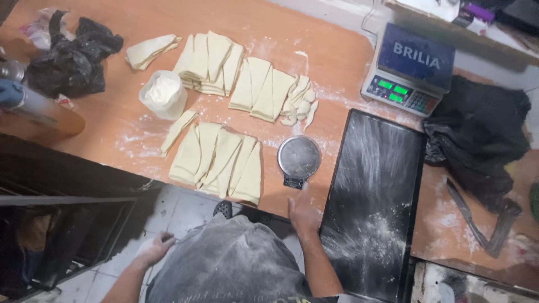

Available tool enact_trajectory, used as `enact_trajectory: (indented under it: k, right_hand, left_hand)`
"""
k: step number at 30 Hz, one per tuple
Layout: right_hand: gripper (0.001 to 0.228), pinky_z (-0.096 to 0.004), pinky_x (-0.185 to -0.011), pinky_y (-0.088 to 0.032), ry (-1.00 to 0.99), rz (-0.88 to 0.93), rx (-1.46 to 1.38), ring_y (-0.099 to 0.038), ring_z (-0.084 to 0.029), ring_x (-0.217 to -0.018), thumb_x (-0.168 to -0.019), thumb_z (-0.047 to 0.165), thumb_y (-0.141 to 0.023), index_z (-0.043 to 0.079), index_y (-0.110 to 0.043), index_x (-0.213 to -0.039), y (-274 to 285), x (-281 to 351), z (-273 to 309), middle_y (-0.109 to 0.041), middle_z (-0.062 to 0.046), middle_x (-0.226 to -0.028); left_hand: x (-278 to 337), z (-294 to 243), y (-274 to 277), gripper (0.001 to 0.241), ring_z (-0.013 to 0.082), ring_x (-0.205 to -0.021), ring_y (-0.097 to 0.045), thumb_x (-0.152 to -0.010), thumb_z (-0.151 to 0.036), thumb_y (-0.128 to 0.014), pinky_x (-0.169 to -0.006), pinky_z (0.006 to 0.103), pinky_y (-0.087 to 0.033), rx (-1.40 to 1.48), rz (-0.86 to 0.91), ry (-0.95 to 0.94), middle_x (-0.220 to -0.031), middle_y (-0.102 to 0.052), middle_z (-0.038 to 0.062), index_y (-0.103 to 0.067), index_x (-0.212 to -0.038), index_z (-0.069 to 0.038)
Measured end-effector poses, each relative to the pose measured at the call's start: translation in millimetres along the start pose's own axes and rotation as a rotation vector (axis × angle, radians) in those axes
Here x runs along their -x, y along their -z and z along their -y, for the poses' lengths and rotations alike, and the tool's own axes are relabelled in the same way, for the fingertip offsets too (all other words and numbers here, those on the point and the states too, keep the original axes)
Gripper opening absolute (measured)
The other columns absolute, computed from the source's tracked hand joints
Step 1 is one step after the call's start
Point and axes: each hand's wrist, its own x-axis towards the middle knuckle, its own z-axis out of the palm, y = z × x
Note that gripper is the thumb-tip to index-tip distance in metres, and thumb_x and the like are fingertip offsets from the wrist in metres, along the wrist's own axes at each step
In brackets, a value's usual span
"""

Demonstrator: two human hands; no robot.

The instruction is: Weighing dough pieces on a digital scale and arranging them on a baking tray.

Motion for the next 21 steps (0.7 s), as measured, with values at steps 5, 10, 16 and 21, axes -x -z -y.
enact_trajectory:
  k: [5,10,16,21]
  right_hand:
    - [0.086,-0.07,-0.096,-0.042,0.055,-0.299,-0.038,-0.061,-0.055,-0.112,-0.096,0.051,-0.054,0.013,-0.016,-0.163,-45,-18,-12,-0.058,-0.032,-0.134]
    - [0.074,-0.064,-0.097,-0.046,0.196,-0.423,0.191,-0.059,-0.053,-0.116,-0.097,0.053,-0.054,0.019,-0.031,-0.159,-62,-11,7,-0.059,-0.031,-0.131]
    - [0.081,-0.067,-0.101,-0.043,-0.016,-0.38,0.0,-0.058,-0.049,-0.12,-0.097,0.052,-0.05,0.011,-0.024,-0.162,-62,-14,-2,-0.057,-0.025,-0.142]
    - [0.074,-0.061,-0.099,-0.043,0.152,-0.589,0.334,-0.053,-0.052,-0.121,-0.093,0.057,-0.054,0.027,-0.03,-0.156,-56,-7,32,-0.052,-0.036,-0.142]
  left_hand:
    - [-7,-19,36,0.053,0.0306,-0.122,-0.07,-0.091,-0.05,-0.06,-0.105,0.0384,-0.053,0.136,-0.153,-0.16,-0.129,-0.075,0.012,-0.072,-0.128,-0.015]
    - [-23,21,27,0.051,0.0302,-0.123,-0.067,-0.09,-0.049,-0.06,-0.106,0.0383,-0.051,0.077,-0.121,-0.163,-0.132,-0.072,0.01,-0.073,-0.127,-0.016]
    - [-57,94,0,0.053,0.0271,-0.122,-0.071,-0.09,-0.049,-0.064,-0.109,0.0363,-0.051,0.141,-0.011,-0.007,-0.13,-0.075,0.011,-0.074,-0.129,-0.014]
    - [-83,129,-17,0.052,0.0288,-0.118,-0.072,-0.093,-0.043,-0.064,-0.105,0.0396,-0.052,0.376,0.022,0.019,-0.126,-0.076,0.016,-0.073,-0.129,-0.007]
